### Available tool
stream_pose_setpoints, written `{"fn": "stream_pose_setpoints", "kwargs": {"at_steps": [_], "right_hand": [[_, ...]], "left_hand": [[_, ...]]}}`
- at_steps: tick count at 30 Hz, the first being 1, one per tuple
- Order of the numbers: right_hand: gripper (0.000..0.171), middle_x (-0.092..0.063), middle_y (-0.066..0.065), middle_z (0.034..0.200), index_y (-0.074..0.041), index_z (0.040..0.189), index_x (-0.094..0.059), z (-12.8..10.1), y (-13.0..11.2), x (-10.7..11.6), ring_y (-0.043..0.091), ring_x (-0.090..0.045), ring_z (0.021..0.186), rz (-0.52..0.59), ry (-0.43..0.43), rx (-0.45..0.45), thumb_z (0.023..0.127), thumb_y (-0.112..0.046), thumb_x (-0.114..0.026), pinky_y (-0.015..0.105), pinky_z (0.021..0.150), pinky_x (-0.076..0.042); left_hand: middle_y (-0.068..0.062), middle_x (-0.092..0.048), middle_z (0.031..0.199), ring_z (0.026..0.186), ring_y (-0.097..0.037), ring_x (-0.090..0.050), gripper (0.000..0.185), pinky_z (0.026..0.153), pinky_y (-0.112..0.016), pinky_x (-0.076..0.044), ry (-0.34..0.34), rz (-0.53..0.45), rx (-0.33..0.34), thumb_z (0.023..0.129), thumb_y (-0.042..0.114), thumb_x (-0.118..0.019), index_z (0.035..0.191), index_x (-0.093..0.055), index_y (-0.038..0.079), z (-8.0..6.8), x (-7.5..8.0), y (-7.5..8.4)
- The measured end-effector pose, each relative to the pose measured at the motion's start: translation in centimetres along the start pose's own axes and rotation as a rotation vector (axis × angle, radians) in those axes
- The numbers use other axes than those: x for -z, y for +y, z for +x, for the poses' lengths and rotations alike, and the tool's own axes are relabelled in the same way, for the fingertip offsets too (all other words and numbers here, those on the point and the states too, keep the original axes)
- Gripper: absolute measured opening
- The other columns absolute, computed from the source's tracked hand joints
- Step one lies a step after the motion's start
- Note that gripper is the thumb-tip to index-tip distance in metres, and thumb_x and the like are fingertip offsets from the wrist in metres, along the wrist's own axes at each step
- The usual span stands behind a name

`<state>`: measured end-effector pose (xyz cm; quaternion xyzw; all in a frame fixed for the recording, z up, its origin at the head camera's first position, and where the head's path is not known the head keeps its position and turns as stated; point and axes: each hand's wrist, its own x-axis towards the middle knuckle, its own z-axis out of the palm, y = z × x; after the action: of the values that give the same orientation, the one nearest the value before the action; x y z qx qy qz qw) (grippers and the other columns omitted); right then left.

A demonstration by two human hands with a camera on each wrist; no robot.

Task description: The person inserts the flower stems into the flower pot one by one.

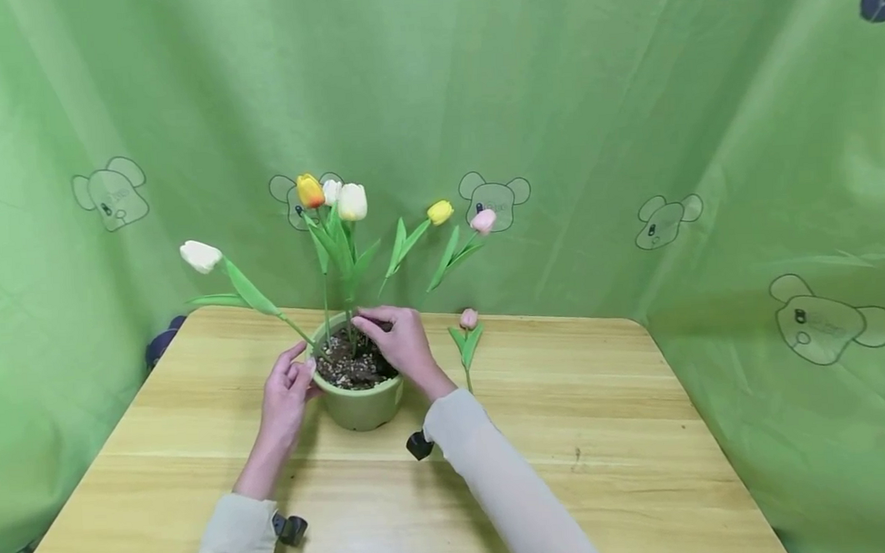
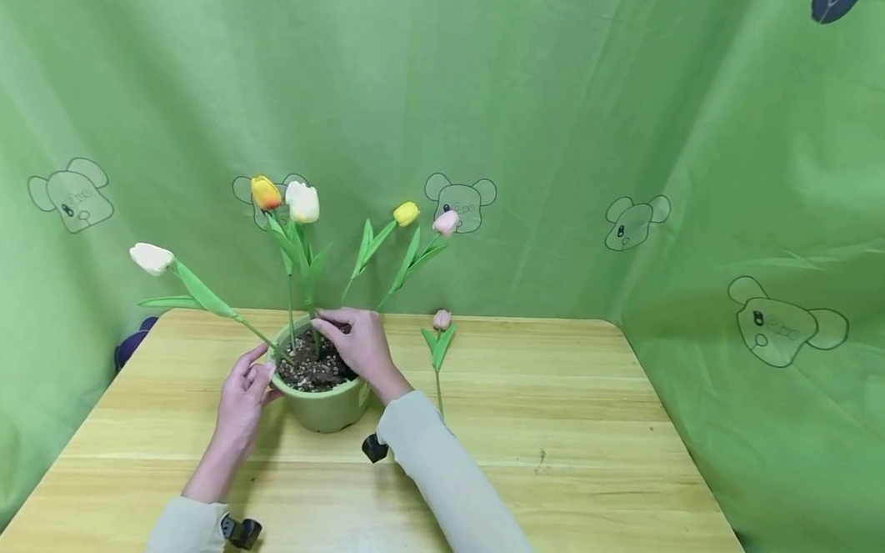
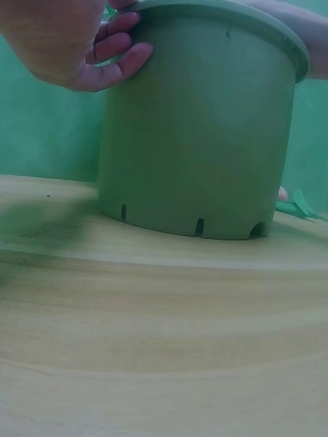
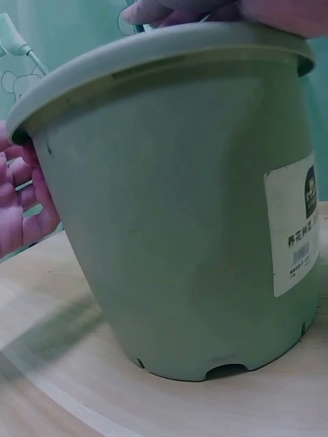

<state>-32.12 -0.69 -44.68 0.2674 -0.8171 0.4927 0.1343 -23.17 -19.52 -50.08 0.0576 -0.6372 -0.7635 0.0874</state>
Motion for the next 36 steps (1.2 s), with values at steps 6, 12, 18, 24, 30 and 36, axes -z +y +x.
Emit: {"fn": "stream_pose_setpoints", "kwargs": {"at_steps": [6,12,18,24,30,36], "right_hand": [[0.04,-0.078,0.011,0.113,-0.005,0.128,-0.071,-1.0,-0.2,2.1,0.023,-0.075,0.1,0.068,0.06,-0.088,0.094,-0.024,-0.077,0.022,0.083,-0.064],[0.034,-0.077,0.012,0.109,-0.007,0.125,-0.073,-2.4,0.3,5.4,0.023,-0.074,0.095,0.162,0.18,-0.119,0.094,-0.018,-0.078,0.023,0.078,-0.065],[0.033,-0.074,0.019,0.107,-0.002,0.126,-0.071,-4.3,3.4,9.4,0.022,-0.072,0.082,0.247,0.302,-0.244,0.097,-0.018,-0.075,0.034,0.078,-0.067],[0.037,-0.067,0.02,0.115,-0.002,0.132,-0.067,-7.0,8.0,11.7,0.035,-0.072,0.092,0.173,0.252,-0.552,0.1,-0.02,-0.07,0.041,0.083,-0.067],[0.04,-0.064,0.02,0.116,0.002,0.136,-0.062,-9.4,10.7,11.6,0.043,-0.072,0.096,0.078,0.132,-0.694,0.1,-0.014,-0.069,0.043,0.082,-0.067],[0.04,-0.069,0.017,0.107,0.003,0.132,-0.065,-10.8,12.2,10.7,0.025,-0.072,0.082,0.041,0.052,-0.749,0.094,-0.007,-0.073,0.033,0.07,-0.067]], "left_hand": [[0.005,-0.062,0.09,0.086,-0.008,-0.065,0.048,0.084,-0.024,-0.063,0.008,-0.018,0.002,0.108,0.01,-0.051,0.155,-0.04,0.006,0.0,0.0,0.0],[0.004,-0.062,0.091,0.086,-0.009,-0.065,0.048,0.085,-0.024,-0.063,0.007,0.014,0.009,0.109,0.011,-0.051,0.155,-0.041,0.006,0.0,-0.2,0.0],[0.005,-0.06,0.09,0.085,-0.009,-0.065,0.047,0.084,-0.024,-0.063,0.005,0.013,0.0,0.109,0.011,-0.05,0.155,-0.041,0.005,0.0,-0.3,0.0],[0.006,-0.06,0.09,0.085,-0.008,-0.064,0.048,0.084,-0.023,-0.063,0.004,0.019,0.003,0.109,0.011,-0.05,0.155,-0.04,0.005,-0.1,-0.2,0.0],[0.006,-0.06,0.089,0.084,-0.008,-0.064,0.048,0.085,-0.023,-0.062,0.002,0.016,0.008,0.109,0.012,-0.051,0.155,-0.04,0.006,-0.1,-0.1,0.1],[0.006,-0.06,0.087,0.082,-0.007,-0.063,0.047,0.083,-0.023,-0.063,0.004,0.019,0.001,0.109,0.012,-0.051,0.155,-0.041,0.005,-0.1,-0.2,0.1]]}}
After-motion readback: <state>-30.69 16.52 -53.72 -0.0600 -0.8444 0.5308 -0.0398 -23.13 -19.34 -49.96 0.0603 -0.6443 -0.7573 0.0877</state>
